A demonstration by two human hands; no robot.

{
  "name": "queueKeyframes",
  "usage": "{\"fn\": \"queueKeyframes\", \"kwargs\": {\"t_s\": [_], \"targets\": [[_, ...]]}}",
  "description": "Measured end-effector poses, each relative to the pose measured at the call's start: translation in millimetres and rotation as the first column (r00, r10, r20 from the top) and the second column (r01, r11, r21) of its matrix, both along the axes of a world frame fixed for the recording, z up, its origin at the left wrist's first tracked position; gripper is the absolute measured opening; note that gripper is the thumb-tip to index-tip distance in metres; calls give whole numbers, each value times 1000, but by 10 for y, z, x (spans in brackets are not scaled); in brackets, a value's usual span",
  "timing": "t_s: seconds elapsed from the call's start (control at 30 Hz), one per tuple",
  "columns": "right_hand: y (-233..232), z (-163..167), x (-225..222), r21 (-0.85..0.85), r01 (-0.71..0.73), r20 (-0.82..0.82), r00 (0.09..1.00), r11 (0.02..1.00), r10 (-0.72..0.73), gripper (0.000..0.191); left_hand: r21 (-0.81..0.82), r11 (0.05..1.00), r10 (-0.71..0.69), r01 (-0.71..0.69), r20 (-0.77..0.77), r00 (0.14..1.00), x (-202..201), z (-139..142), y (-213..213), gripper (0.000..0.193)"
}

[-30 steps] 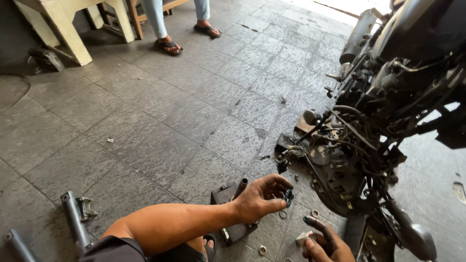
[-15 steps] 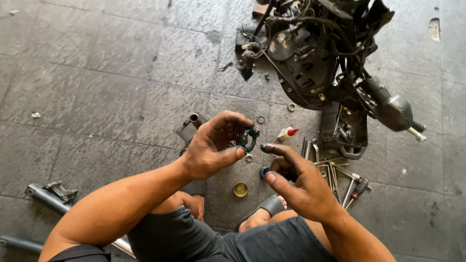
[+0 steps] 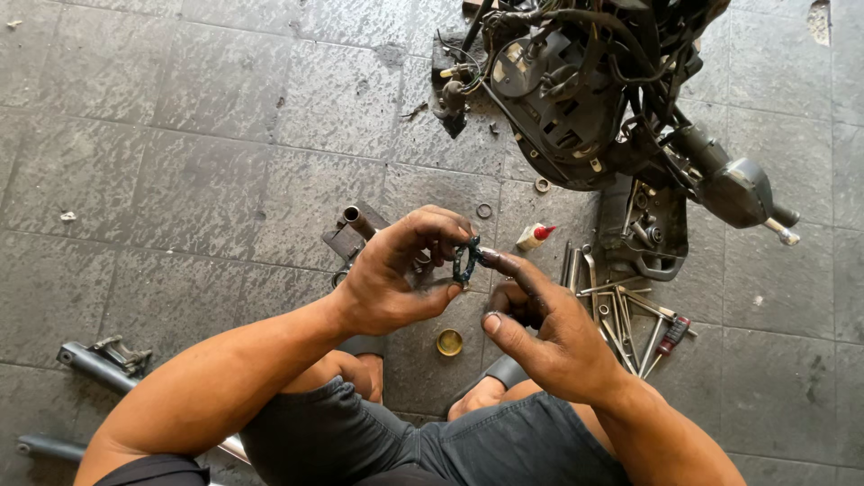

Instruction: The person sits on the workshop floor and applies grease by hand to a bearing race, working the grease around the ring. They then fit the greased bearing onto the steering stem of a disassembled motorcycle and press it into place, holding a grease tube nearby.

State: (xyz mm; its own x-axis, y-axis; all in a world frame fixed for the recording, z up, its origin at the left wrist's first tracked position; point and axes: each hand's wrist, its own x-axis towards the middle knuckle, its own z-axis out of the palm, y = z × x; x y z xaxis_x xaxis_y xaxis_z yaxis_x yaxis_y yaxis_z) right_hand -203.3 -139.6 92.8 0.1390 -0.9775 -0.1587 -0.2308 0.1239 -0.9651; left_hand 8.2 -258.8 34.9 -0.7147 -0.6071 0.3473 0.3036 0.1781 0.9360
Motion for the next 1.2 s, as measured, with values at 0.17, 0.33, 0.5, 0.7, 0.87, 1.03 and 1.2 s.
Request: {"fn": "queueKeyframes", "kwargs": {"t_s": [0.17,0.33,0.5,0.7,0.87,1.03,1.2], "targets": [[100,-203,-85,-4,-27,-8,1000,1000,27,63,-100,992,77,-75,19,997,5,-12,-4,53],[-25,-538,-199,98,28,56,998,995,-34,65,-234,959,171,-162,17,985,12,130,-67,48],[-389,-1192,-441,269,77,96,990,960,-106,69,-182,967,189,-179,41,981,-6,173,22,42],[-409,-1456,-690,300,59,102,990,952,-93,68,-269,920,307,-286,40,951,-26,53,-1,46],[-313,-1254,-543,240,196,54,975,951,-215,70,-215,940,285,-266,64,956,-51,11,26,45],[-320,-1054,-380,-3,312,-267,915,950,-301,74,160,986,61,-45,-100,993,-107,-30,-49,41],[-280,-996,-341,-83,307,-263,911,948,-318,69,370,929,64,-9,-137,989,-177,-107,-109,39]]}}
